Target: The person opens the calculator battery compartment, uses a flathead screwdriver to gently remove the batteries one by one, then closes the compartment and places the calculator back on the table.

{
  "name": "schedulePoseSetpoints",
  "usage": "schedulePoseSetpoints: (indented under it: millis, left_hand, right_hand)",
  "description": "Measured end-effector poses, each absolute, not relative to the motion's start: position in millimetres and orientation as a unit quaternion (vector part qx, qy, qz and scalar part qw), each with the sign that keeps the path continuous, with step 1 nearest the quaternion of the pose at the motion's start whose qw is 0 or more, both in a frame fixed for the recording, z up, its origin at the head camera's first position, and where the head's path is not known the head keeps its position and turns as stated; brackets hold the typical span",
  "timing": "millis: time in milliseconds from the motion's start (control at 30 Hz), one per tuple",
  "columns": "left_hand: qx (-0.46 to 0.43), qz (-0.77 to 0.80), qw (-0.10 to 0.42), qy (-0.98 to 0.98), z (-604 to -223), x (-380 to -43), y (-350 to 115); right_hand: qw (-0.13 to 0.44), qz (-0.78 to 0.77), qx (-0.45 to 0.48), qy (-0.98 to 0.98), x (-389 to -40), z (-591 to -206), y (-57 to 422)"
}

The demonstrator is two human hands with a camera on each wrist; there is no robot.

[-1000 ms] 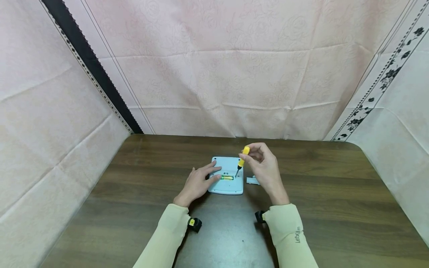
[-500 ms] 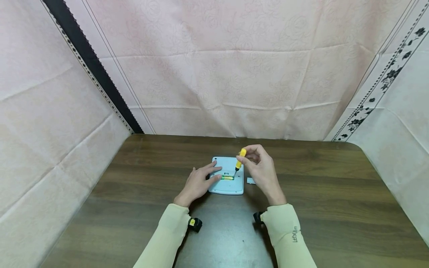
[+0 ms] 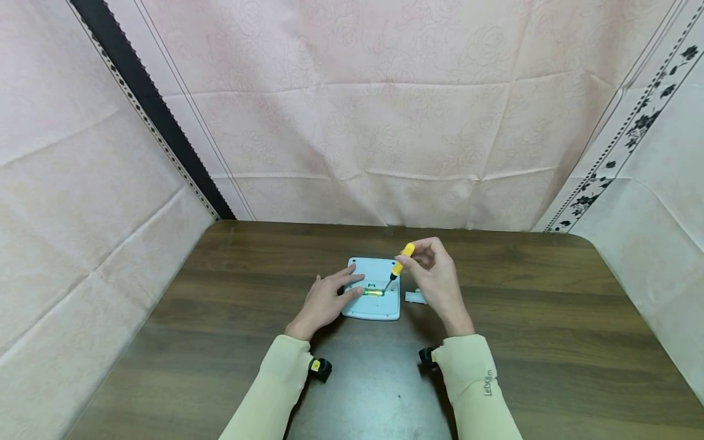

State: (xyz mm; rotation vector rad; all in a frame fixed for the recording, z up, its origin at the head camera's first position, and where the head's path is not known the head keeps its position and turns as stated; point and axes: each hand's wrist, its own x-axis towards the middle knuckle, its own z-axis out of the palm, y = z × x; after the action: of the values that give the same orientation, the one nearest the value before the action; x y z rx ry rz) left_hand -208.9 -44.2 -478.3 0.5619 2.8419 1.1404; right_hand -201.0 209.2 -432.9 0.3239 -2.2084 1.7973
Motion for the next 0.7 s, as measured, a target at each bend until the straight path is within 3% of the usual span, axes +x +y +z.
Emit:
schedulePoseSetpoints:
  millis: [700]
  left_hand:
    - [0.181,0.374,0.013,0.909,-479.5,-208.0,-45.8]
  right_hand:
    - [0.087,0.747,0.078,-0.654,-207.8,-452.9,233.3]
